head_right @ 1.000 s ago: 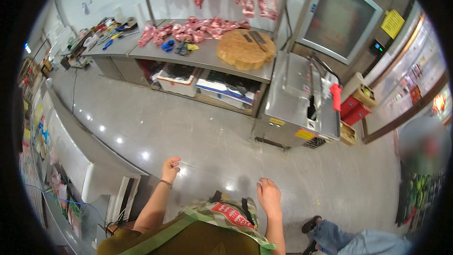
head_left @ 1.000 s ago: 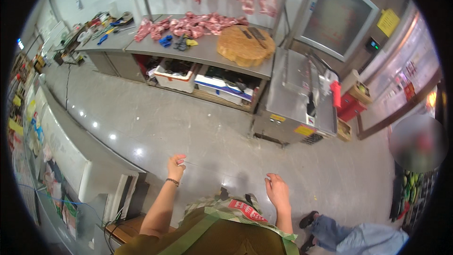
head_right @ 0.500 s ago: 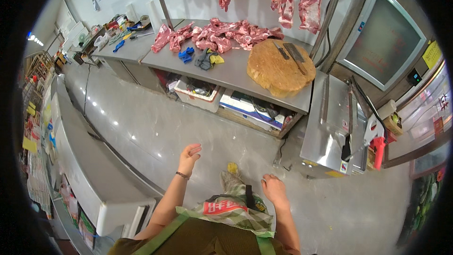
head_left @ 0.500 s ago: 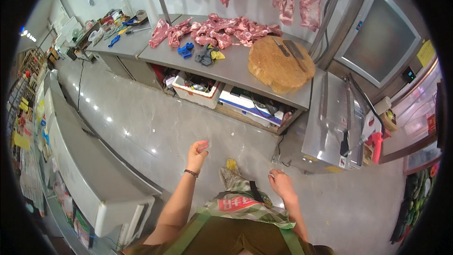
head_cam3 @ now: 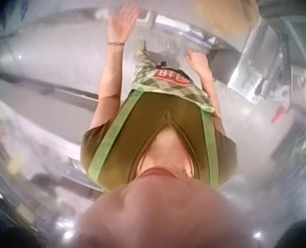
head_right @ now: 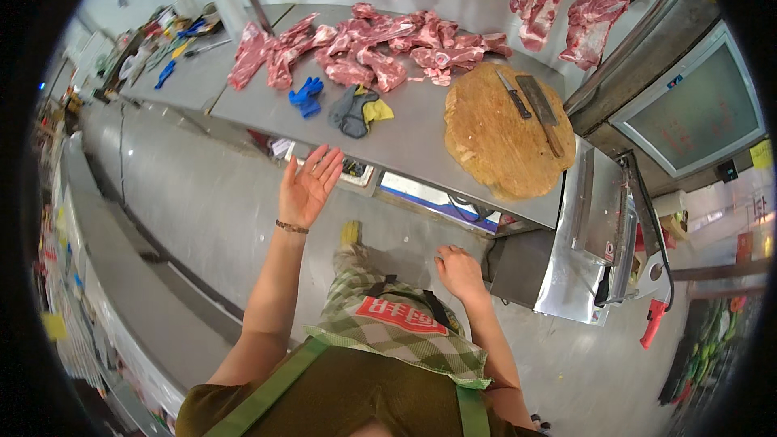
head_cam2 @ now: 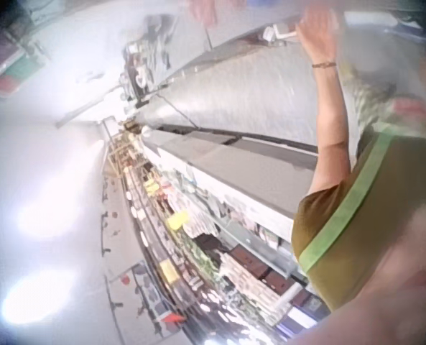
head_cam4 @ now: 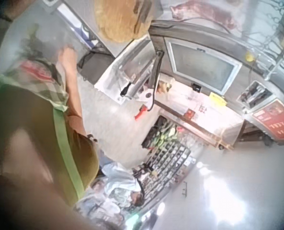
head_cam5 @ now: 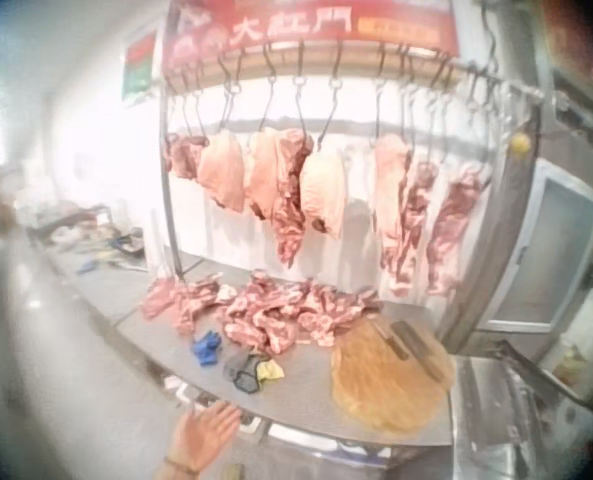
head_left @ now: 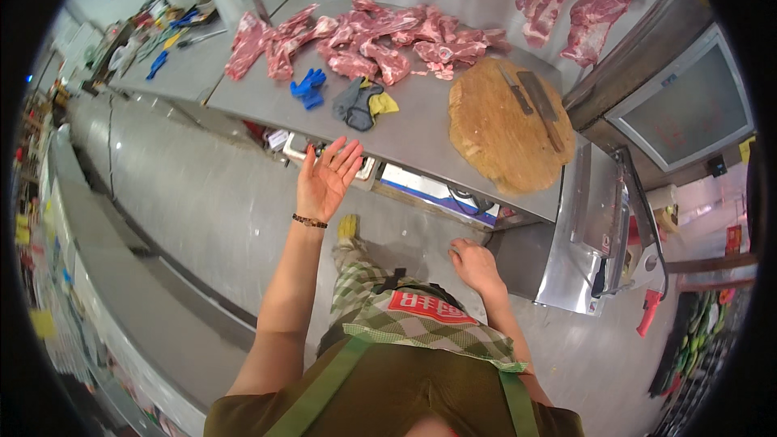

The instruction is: The person cuts pieces of raw meat using a manual slicer, puts the pieces into a plastic bag, weighs the bag on a digital scale, and hands it to a customer.

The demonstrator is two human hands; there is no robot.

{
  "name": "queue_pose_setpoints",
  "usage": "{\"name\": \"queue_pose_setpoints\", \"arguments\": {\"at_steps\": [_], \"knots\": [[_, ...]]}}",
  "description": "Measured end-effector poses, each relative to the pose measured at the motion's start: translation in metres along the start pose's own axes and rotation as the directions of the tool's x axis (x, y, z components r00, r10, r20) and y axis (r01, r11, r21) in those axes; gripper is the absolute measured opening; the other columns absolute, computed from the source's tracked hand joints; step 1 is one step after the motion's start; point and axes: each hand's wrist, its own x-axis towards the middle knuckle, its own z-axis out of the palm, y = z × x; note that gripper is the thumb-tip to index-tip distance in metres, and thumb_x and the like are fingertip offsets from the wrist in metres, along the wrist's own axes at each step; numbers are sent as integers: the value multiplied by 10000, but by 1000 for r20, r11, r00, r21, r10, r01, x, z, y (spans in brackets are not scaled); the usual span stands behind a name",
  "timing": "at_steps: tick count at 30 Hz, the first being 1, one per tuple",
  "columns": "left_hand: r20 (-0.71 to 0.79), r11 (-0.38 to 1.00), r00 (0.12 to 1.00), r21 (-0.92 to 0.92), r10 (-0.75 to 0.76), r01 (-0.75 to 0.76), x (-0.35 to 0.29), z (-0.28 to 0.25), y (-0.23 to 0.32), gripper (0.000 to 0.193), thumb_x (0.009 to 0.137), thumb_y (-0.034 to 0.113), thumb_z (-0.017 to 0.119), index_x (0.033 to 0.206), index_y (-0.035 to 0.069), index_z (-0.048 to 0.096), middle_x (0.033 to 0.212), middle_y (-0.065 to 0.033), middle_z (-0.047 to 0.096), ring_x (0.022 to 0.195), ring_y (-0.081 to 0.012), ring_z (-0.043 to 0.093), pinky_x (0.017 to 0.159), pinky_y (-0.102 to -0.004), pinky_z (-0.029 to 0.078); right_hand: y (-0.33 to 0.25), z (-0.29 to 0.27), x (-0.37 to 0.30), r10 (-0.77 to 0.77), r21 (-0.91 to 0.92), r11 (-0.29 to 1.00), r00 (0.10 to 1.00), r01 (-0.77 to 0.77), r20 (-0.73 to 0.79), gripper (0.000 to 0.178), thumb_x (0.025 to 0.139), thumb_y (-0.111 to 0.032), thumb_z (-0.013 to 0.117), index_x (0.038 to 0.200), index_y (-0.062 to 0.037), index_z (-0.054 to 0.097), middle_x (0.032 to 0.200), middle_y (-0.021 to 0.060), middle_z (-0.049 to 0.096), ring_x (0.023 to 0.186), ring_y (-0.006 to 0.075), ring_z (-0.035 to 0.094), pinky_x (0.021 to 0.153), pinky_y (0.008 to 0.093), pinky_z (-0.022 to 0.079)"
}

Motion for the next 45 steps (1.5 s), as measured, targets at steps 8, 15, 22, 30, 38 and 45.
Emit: {"name": "queue_pose_setpoints", "arguments": {"at_steps": [8,15,22,30,38,45], "knots": [[-332,205,917,935,221,289,255,-268,93,455,949,330,624,1330,93,548,1311,-154,615,1193,-316,577,977,-461,466,-77,54,112,387,-28,922,918,-386,90,273,901,-244,659,1104,-62,666,1029,175,689,943,380,660,810,464,534],[-140,-718,982,696,-126,7,355,-274,47,657,751,270,810,1285,-7,547,1233,-220,614,1164,-385,567,993,-460,449,-164,49,136,685,-85,725,703,-683,190,318,899,-280,619,1143,-80,665,1050,173,694,987,358,668,876,460,533],[257,-146,960,951,-112,-271,325,-182,49,416,717,50,640,1102,-41,511,1081,-226,504,1072,-421,501,983,-459,397,-176,26,223,606,416,736,794,-534,-54,544,920,-288,640,1399,-90,476,1351,207,532,1197,400,548,1015,453,463],[61,688,749,450,-660,570,237,-11,24,626,948,247,554,1480,13,321,1429,-130,403,1267,-258,460,1076,-409,379,-203,-72,320,466,560,827,492,55,-735,803,903,-314,704,1552,-98,282,1615,236,168,1488,396,218,1184,451,238],[275,628,696,711,-663,317,244,59,-21,689,970,297,530,1527,25,229,1496,-138,334,1331,-267,414,1109,-412,348,-195,-120,291,525,529,819,82,222,-847,761,909,-272,682,1531,-119,271,1540,181,304,1386,355,372,1105,424,333],[476,652,546,736,-690,183,201,105,-66,747,990,341,510,1568,35,149,1554,-145,274,1387,-275,374,1138,-414,322,-139,-145,224,754,685,569,45,455,-656,328,996,-301,596,1215,-61,548,975,89,641,944,164,597,847,325,481]]}}
